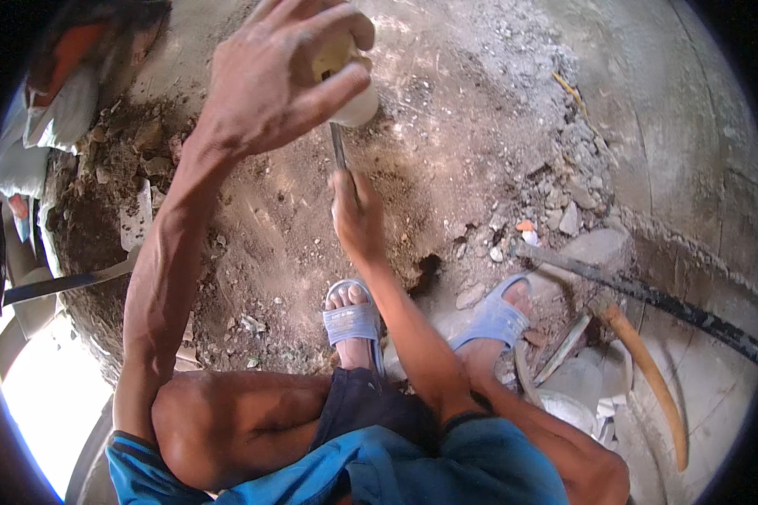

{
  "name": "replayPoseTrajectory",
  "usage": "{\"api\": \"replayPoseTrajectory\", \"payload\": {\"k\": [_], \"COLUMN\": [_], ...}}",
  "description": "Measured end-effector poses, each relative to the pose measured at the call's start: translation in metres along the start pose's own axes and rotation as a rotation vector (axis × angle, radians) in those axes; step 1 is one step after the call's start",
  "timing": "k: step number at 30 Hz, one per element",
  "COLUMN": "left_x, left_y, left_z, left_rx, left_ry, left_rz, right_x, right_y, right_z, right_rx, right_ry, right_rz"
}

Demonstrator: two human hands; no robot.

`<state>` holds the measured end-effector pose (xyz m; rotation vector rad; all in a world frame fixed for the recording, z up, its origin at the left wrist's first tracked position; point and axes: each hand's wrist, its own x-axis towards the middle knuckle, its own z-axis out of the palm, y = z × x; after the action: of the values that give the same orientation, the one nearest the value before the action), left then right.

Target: The person cuts a white plastic pipe using a hand saw and then clears debris from the edges of the cut by hand.

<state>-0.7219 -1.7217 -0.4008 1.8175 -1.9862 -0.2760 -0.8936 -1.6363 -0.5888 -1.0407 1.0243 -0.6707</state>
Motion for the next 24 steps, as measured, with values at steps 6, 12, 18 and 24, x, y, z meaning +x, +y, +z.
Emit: {"api": "replayPoseTrajectory", "payload": {"k": [6, 12, 18, 24], "left_x": [0.002, 0.000, -0.001, -0.005], "left_y": [0.017, 0.011, 0.000, 0.003], "left_z": [-0.011, -0.001, 0.000, -0.002], "left_rx": [0.020, 0.064, 0.035, -0.020], "left_ry": [-0.102, 0.034, -0.041, -0.001], "left_rz": [-0.022, 0.035, -0.058, 0.009], "right_x": [0.019, 0.040, -0.009, 0.037], "right_y": [0.020, 0.016, 0.002, -0.015], "right_z": [0.001, 0.006, 0.010, 0.024], "right_rx": [-0.097, 0.068, 0.032, 0.264], "right_ry": [-0.011, -0.052, 0.001, -0.075], "right_rz": [-0.087, -0.033, 0.052, 0.051]}}
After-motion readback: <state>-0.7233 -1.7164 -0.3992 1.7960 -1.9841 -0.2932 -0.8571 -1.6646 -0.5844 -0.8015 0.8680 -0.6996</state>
